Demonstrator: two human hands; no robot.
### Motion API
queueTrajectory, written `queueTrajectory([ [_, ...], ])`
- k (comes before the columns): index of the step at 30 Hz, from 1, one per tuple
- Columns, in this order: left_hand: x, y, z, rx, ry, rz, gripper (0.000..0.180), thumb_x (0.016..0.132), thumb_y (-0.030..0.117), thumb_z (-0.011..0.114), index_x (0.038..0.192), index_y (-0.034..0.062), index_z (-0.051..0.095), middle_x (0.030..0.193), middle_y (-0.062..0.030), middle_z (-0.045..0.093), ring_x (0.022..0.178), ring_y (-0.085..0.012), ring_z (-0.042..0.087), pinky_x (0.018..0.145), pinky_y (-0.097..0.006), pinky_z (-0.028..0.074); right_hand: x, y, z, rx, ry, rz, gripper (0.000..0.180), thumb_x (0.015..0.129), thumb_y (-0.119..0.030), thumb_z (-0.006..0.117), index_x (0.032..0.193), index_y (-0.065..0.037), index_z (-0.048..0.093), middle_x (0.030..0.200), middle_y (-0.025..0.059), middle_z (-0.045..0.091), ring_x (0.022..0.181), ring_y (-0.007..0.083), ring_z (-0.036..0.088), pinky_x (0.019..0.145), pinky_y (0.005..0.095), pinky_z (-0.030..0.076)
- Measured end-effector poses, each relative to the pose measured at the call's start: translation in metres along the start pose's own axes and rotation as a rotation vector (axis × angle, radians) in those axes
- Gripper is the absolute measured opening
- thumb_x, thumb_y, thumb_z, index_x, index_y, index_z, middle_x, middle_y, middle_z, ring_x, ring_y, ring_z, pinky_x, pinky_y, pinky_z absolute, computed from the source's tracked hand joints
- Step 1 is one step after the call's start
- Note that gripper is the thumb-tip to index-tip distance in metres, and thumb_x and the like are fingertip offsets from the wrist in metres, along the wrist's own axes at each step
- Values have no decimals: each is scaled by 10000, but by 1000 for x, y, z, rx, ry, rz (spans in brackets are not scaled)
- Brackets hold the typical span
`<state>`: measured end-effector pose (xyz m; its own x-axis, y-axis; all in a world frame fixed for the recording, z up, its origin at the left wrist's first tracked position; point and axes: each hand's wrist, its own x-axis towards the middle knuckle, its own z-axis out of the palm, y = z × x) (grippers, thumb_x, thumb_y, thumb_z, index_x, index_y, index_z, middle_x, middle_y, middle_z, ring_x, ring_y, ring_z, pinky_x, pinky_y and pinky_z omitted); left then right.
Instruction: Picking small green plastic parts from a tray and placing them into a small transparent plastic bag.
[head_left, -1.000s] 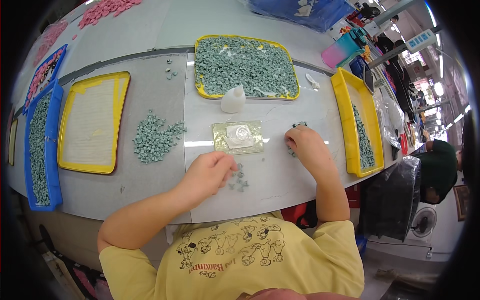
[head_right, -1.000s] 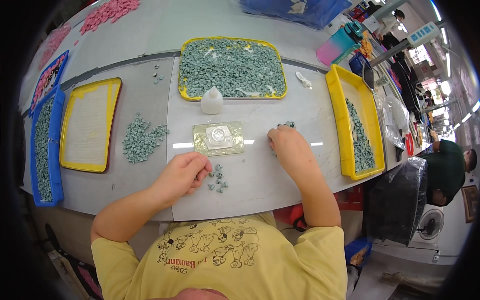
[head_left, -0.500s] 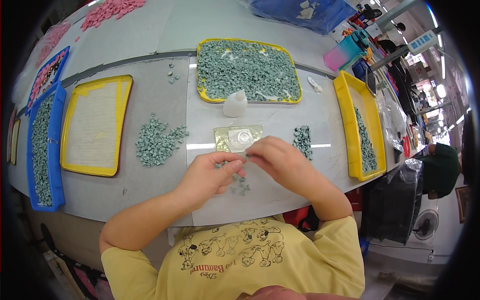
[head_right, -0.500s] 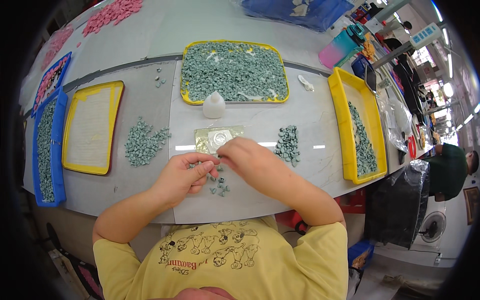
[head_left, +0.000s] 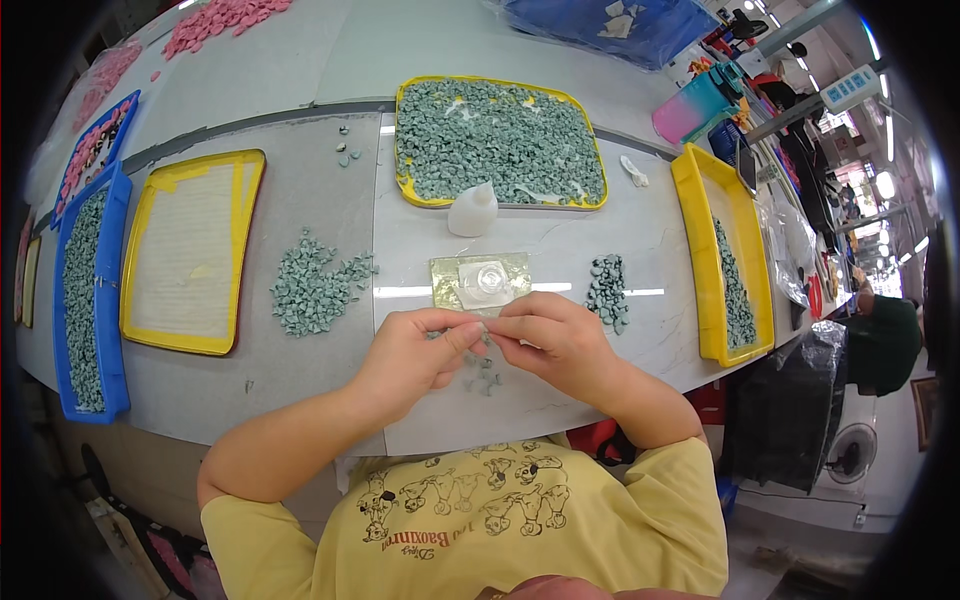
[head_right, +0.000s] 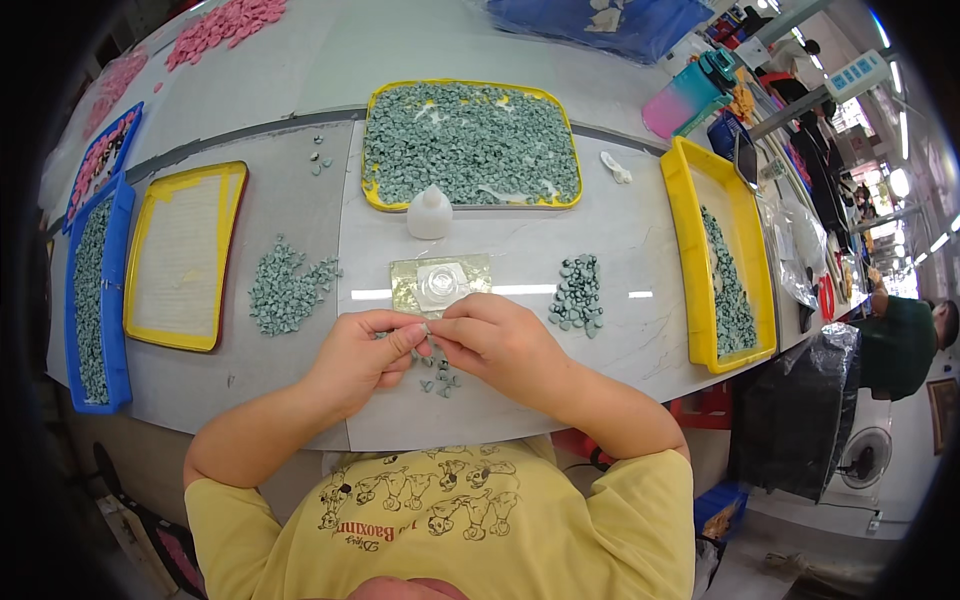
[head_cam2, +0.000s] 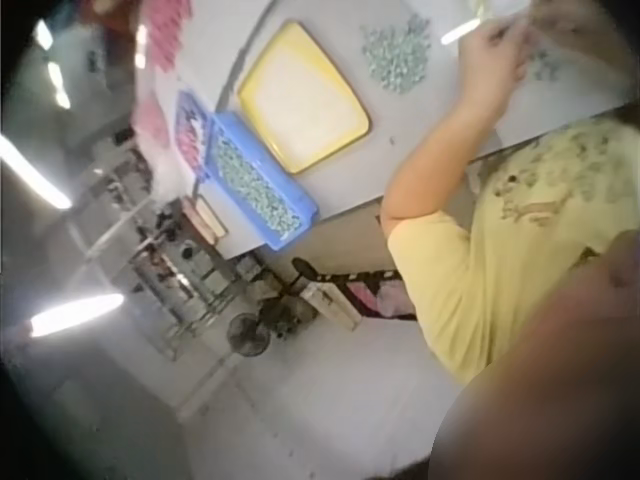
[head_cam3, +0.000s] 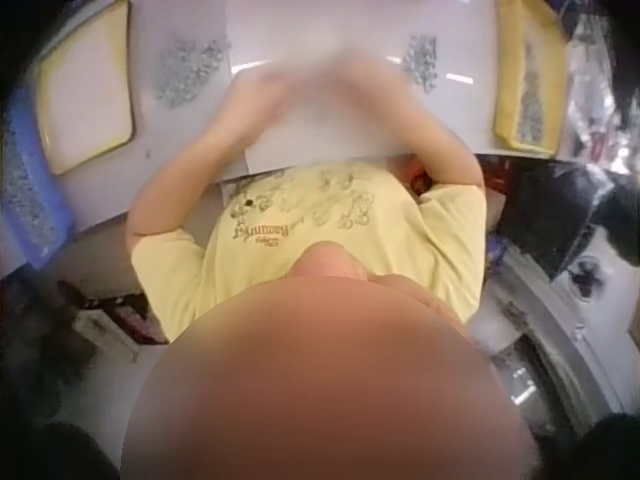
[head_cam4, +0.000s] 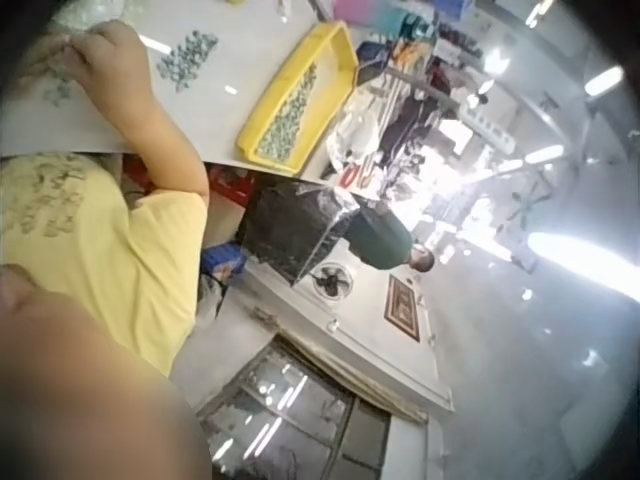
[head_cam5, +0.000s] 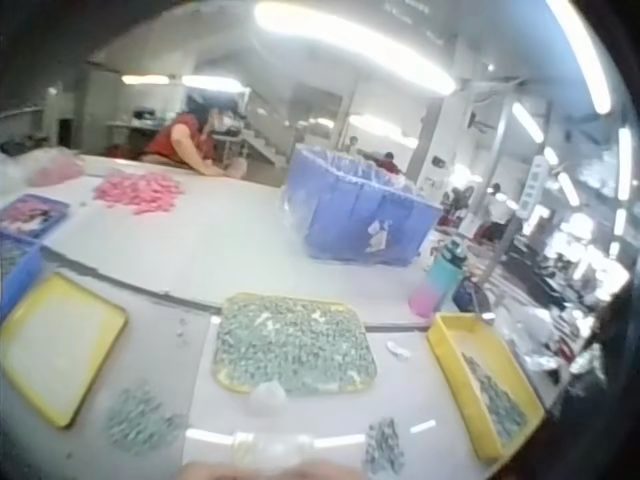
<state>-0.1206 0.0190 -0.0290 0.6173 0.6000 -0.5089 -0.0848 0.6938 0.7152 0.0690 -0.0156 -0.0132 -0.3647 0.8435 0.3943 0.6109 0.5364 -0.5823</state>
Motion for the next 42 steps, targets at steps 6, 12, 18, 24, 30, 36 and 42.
queueTrajectory([
  [6, 0, 2, -2, 48, -37, 4, 226, 902, 96, 528, 1070, -47, 576, 845, -62, 596, 534, -33, 359, 433, -182, 271, 3, 9, -4, -108, -70, -172, 278, 636, -1, 722, 896, -30, 627, 817, 62, 590, 722, 224, 578, 618, 315, 480],
  [12, 0, -2, -6, 120, -40, 12, 239, 904, 99, 522, 1091, -40, 575, 855, -58, 601, 535, -27, 358, 436, -181, 270, 0, 9, -2, -142, -91, -214, 301, 621, -4, 735, 901, -25, 625, 815, 63, 586, 699, 219, 562, 594, 318, 457],
  [18, 3, -9, -15, 30, -24, 79, 211, 908, 119, 522, 1070, -11, 562, 868, -57, 582, 531, -28, 338, 443, -176, 273, 5, 17, -8, -412, -60, -243, 274, 658, -13, 642, 931, 0, 621, 808, 56, 570, 687, 202, 545, 608, 307, 437],
  [24, 3, -11, -22, -55, 10, 79, 163, 913, 113, 511, 1039, 9, 520, 876, -84, 577, 519, -31, 323, 441, -174, 272, 9, 22, 4, -556, -47, -343, 323, 658, -33, 579, 973, 35, 607, 855, 82, 552, 696, 204, 540, 617, 310, 441],
  [30, 4, -14, -31, -83, 5, 94, 169, 901, 130, 537, 1016, 6, 528, 835, -58, 561, 513, -30, 332, 440, -177, 278, 10, 20, 11, -628, -112, -379, 316, 653, -32, 588, 953, 66, 599, 852, 89, 547, 697, 208, 540, 612, 309, 447],
  [36, 3, -13, -31, -85, 73, 117, 156, 895, 120, 545, 988, -5, 553, 798, -50, 532, 523, -48, 362, 447, -189, 284, 8, 17, 19, -618, -100, -410, 320, 648, -30, 590, 951, 74, 597, 849, 90, 547, 694, 207, 537, 613, 310, 449],
  [42, 1, -15, -32, -118, 66, 142, 153, 902, 117, 533, 993, -6, 541, 820, -55, 538, 529, -49, 359, 447, -190, 283, 10, 13, 24, -619, -91, -396, 303, 661, -28, 592, 945, 75, 596, 849, 88, 546, 692, 203, 539, 612, 307, 451],
])
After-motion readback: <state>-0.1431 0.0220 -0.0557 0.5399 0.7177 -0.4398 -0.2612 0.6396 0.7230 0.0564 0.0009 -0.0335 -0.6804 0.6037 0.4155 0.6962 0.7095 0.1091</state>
